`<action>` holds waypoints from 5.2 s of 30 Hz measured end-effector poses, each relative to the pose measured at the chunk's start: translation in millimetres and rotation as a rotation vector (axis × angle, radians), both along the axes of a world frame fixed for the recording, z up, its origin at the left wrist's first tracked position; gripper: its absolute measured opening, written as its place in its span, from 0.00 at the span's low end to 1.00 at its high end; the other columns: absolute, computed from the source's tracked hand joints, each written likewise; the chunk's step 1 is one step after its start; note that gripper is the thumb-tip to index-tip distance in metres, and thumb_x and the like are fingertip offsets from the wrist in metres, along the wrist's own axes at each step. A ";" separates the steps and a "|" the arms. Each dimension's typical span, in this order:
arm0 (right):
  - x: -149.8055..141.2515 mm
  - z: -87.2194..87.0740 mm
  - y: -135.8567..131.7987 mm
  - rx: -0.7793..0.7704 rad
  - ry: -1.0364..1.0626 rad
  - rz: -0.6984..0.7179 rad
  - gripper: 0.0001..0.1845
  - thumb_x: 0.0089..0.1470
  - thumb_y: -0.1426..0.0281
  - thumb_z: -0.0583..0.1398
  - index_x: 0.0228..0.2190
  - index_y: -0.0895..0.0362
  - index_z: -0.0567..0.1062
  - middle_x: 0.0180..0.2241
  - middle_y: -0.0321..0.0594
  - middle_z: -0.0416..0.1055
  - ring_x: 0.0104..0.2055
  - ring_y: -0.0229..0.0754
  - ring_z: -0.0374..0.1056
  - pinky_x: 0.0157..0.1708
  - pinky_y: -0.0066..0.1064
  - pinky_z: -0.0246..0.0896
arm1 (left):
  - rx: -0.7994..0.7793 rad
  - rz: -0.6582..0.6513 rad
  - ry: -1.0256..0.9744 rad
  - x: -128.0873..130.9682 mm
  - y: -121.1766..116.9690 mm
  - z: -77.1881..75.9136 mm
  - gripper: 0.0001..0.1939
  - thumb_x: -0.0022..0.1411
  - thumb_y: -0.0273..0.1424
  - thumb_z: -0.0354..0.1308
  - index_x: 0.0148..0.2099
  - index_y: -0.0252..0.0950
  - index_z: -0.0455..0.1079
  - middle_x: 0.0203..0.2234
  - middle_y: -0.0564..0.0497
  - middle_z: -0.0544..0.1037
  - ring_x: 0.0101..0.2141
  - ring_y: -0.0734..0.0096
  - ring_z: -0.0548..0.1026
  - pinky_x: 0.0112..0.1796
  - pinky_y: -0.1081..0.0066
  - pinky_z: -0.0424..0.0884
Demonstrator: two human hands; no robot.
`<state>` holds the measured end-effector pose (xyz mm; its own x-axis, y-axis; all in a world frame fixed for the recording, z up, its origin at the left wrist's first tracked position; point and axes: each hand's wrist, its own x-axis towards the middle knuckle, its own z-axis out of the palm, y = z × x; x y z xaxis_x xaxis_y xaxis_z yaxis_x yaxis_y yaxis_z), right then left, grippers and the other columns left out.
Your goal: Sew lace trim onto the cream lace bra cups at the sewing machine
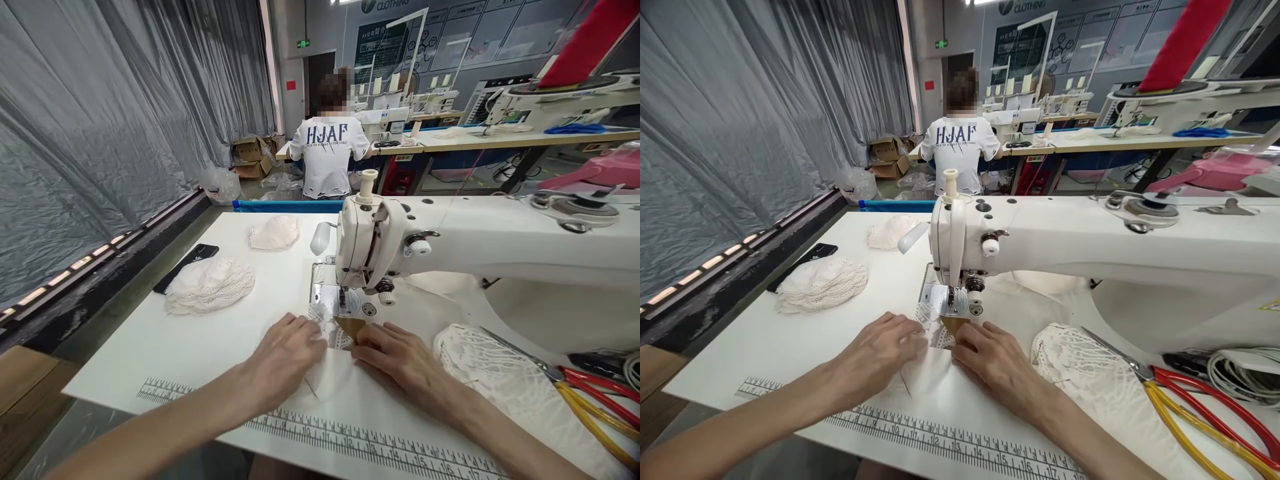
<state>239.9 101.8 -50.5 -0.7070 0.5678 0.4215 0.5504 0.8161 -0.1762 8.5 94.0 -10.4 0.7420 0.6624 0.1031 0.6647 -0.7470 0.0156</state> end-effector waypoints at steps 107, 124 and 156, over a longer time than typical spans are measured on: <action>-9.1 -3.2 6.9 0.080 0.031 -0.093 0.25 0.61 0.55 0.46 0.42 0.62 0.72 0.42 0.49 0.73 0.39 0.45 0.67 0.38 0.39 0.57 | 0.182 -0.176 -0.109 28.1 50.1 -20.9 0.09 0.59 0.17 0.47 0.34 0.31 0.66 0.29 0.50 0.71 0.32 0.71 0.69 0.44 0.63 0.59; -6.0 -12.9 13.5 0.145 -0.018 -0.117 0.25 0.61 0.56 0.47 0.44 0.60 0.72 0.46 0.47 0.72 0.41 0.47 0.67 0.39 0.40 0.56 | 0.167 -0.131 -0.163 22.7 67.7 -33.3 0.11 0.61 0.19 0.45 0.44 0.32 0.64 0.41 0.47 0.73 0.40 0.69 0.70 0.50 0.60 0.53; -44.8 51.1 -60.2 -1.238 0.232 0.157 0.15 0.53 0.58 0.58 0.27 0.57 0.69 0.25 0.34 0.65 0.28 0.36 0.61 0.27 0.26 0.56 | -1.180 0.500 -1.001 -48.8 -86.5 4.9 0.14 0.47 0.36 0.67 0.33 0.32 0.71 0.25 0.52 0.73 0.28 0.74 0.69 0.30 0.75 0.64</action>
